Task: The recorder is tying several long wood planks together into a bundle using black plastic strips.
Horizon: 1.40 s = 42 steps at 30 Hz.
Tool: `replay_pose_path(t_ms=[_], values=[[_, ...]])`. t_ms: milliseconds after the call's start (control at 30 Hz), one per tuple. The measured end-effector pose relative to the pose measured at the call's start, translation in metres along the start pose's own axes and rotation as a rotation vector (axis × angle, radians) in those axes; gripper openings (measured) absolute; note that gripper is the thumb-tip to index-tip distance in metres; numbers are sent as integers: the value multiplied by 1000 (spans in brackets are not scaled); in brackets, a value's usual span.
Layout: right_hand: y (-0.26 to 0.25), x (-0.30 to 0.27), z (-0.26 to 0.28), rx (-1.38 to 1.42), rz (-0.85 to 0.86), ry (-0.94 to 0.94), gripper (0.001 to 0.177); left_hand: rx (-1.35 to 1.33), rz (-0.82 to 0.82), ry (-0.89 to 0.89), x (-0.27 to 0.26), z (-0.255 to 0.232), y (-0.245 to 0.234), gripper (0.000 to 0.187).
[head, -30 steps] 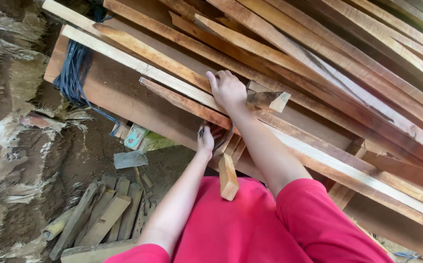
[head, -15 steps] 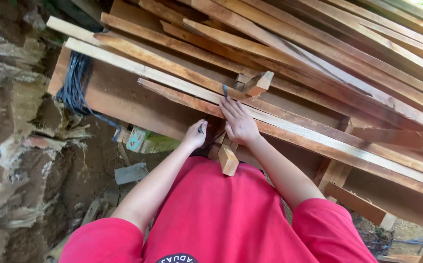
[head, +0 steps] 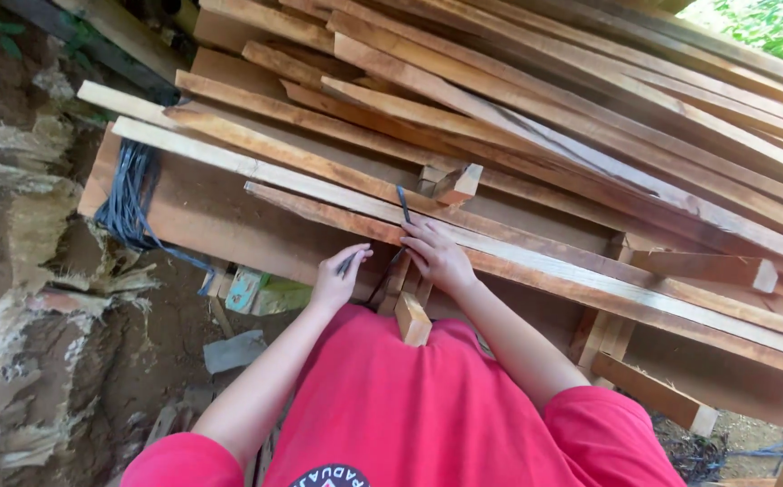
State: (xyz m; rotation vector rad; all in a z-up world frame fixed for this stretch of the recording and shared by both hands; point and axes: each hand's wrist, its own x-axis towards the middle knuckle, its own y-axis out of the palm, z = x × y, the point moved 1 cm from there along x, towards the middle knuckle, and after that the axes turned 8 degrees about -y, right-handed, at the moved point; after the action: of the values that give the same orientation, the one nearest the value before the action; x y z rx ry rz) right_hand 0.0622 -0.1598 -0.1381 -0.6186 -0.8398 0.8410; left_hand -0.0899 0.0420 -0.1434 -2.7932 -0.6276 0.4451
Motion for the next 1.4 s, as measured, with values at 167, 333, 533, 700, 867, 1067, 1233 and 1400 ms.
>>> replay_pose_path(t_ms=[167,333,533,700,867,1067,1233,1400], values=[[-12,11,7,63,33,50,17,-53,-52,-44,10,-11,2,19],[-11,12,6,119,6,119,11,-42,-43,-91,16,-13,7,25],[-9,32,3,94,-104,303,16,142,81,-127,10,-14,5,42],[-14,87,8,194,-266,217,8,91,115,-52,2,-38,-4,39],[20,87,-26,314,-181,386,15,337,104,228,1,-93,-21,34],[27,103,-35,540,-281,548,17,330,110,313,24,-96,-17,29],[18,119,-26,561,-318,474,14,321,-8,301,57,-101,-3,33],[-13,132,-14,499,-324,368,14,211,-97,377,89,-123,16,27]])
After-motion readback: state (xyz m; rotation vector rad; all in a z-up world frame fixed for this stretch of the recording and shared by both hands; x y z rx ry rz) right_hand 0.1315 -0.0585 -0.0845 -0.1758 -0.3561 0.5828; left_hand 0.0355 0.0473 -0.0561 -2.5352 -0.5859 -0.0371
